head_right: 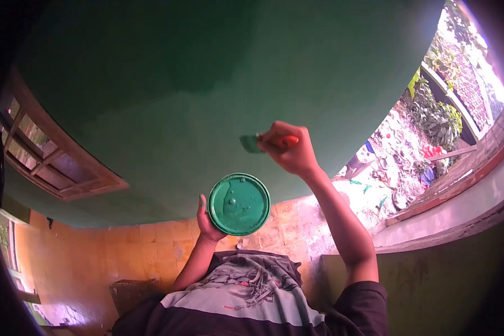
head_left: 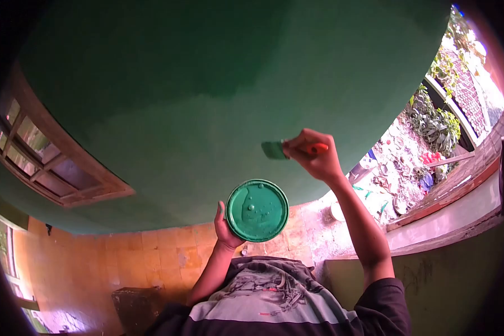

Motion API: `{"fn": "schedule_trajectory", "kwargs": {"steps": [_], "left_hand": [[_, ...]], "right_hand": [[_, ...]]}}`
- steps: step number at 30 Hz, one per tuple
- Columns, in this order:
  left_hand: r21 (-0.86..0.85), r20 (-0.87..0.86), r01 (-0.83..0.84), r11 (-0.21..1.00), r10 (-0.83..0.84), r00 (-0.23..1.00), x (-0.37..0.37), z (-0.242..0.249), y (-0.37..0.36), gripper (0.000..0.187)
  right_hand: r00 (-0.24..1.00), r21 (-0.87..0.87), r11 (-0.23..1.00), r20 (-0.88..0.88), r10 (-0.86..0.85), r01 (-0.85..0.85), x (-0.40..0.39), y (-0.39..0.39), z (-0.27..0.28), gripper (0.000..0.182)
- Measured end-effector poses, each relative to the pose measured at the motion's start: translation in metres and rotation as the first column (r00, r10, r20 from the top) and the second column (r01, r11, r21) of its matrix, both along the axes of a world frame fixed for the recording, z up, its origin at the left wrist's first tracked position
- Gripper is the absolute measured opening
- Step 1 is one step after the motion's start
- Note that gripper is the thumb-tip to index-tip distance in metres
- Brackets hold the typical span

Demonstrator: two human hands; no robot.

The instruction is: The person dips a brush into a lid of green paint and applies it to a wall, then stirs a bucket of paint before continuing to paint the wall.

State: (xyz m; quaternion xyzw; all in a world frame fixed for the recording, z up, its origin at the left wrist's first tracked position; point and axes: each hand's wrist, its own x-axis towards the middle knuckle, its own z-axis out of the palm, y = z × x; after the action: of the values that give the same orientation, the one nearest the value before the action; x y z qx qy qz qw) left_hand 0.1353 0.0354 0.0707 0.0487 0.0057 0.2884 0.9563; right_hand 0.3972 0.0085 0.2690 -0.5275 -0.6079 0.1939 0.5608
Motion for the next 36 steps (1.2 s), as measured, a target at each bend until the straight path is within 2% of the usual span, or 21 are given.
{"fn": "schedule_trajectory", "kwargs": {"steps": [1,2,3,5,7,9,12,15,19,22,24,25,26,27,28,29,31,36], "left_hand": [[-0.015,-0.005,-0.006,1.0,0.006,1.0,0.002,-0.002,0.003,0.085],[-0.022,0.017,0.003,1.0,-0.003,1.0,0.001,-0.003,0.004,0.083],[-0.027,0.041,0.014,1.0,-0.013,0.999,0.002,-0.004,0.005,0.081],[-0.056,0.051,0.018,0.998,-0.015,0.999,0.001,-0.004,0.005,0.077],[-0.035,-0.03,0.021,0.999,-0.022,0.999,0.0,-0.002,0.006,0.076],[-0.034,-0.048,0.027,0.999,-0.029,0.998,0.001,0.002,0.005,0.075],[-0.043,-0.042,0.044,0.998,-0.046,0.998,-0.001,0.003,0.004,0.074],[-0.072,0.014,0.047,0.996,-0.046,0.999,0.002,-0.005,0.006,0.075],[-0.061,0.036,0.019,0.998,-0.017,0.999,0.002,-0.013,0.005,0.075],[-0.075,0.079,0.031,0.997,-0.025,0.997,0.001,-0.018,0.006,0.074],[-0.069,0.013,0.011,0.998,-0.011,1.0,0.002,-0.013,0.006,0.074],[-0.061,-0.055,-0.006,0.998,0.002,0.998,0.002,-0.011,0.006,0.075],[-0.063,-0.056,-0.007,0.998,0.003,0.998,0.002,-0.014,0.005,0.075],[-0.07,-0.08,-0.021,0.997,0.015,0.997,0.002,-0.018,0.005,0.075],[-0.077,-0.103,-0.033,0.997,0.025,0.994,0.002,-0.022,0.006,0.076],[-0.077,-0.105,-0.03,0.997,0.022,0.994,0.002,-0.019,0.006,0.076],[-0.045,-0.101,-0.026,0.999,0.021,0.995,0.003,-0.016,0.005,0.077],[-0.019,-0.113,-0.015,1.0,0.013,0.994,0.005,-0.007,0.004,0.077]], "right_hand": [[0.999,-0.09,0.995,-0.004,0.036,-0.036,0.001,-0.007,-0.004,0.008],[0.992,-0.209,0.978,0.123,0.035,-0.008,0.001,-0.016,-0.009,0.009],[0.992,-0.217,0.976,0.121,0.037,-0.01,-0.004,-0.02,-0.013,0.009],[0.964,-0.241,0.968,0.232,0.131,-0.074,-0.015,-0.03,-0.021,0.01],[0.957,-0.259,0.964,0.258,0.131,-0.062,-0.026,-0.031,-0.034,0.01],[0.909,-0.191,0.981,0.401,0.115,-0.04,-0.036,-0.028,-0.045,0.01],[0.861,-0.2,0.98,0.495,0.117,-0.018,-0.053,-0.032,-0.067,0.01],[0.767,-0.228,0.973,0.618,0.171,-0.034,-0.07,-0.04,-0.081,0.022],[0.774,-0.235,0.968,0.596,0.214,-0.087,-0.079,-0.047,-0.086,0.02],[0.814,-0.25,0.963,0.535,0.227,-0.104,-0.079,-0.052,-0.091,0.018],[0.983,-0.18,0.983,0.174,0.054,-0.022,-0.078,-0.05,-0.095,0.014],[0.999,-0.206,0.978,-0.021,-0.041,0.035,-0.076,-0.05,-0.095,0.01],[0.961,-0.242,0.969,-0.253,-0.114,0.051,-0.072,-0.047,-0.095,0.011],[0.864,-0.279,0.958,-0.467,-0.189,0.059,-0.067,-0.043,-0.094,0.013],[0.796,-0.318,0.943,-0.543,-0.267,0.1,-0.064,-0.043,-0.092,0.014],[0.794,-0.319,0.942,-0.545,-0.27,0.101,-0.063,-0.043,-0.095,0.014],[0.58,-0.418,0.895,-0.695,-0.425,0.154,-0.062,-0.042,-0.107,0.017],[0.549,-0.519,0.835,-0.651,-0.524,0.182,-0.07,-0.052,-0.134,0.016]]}}
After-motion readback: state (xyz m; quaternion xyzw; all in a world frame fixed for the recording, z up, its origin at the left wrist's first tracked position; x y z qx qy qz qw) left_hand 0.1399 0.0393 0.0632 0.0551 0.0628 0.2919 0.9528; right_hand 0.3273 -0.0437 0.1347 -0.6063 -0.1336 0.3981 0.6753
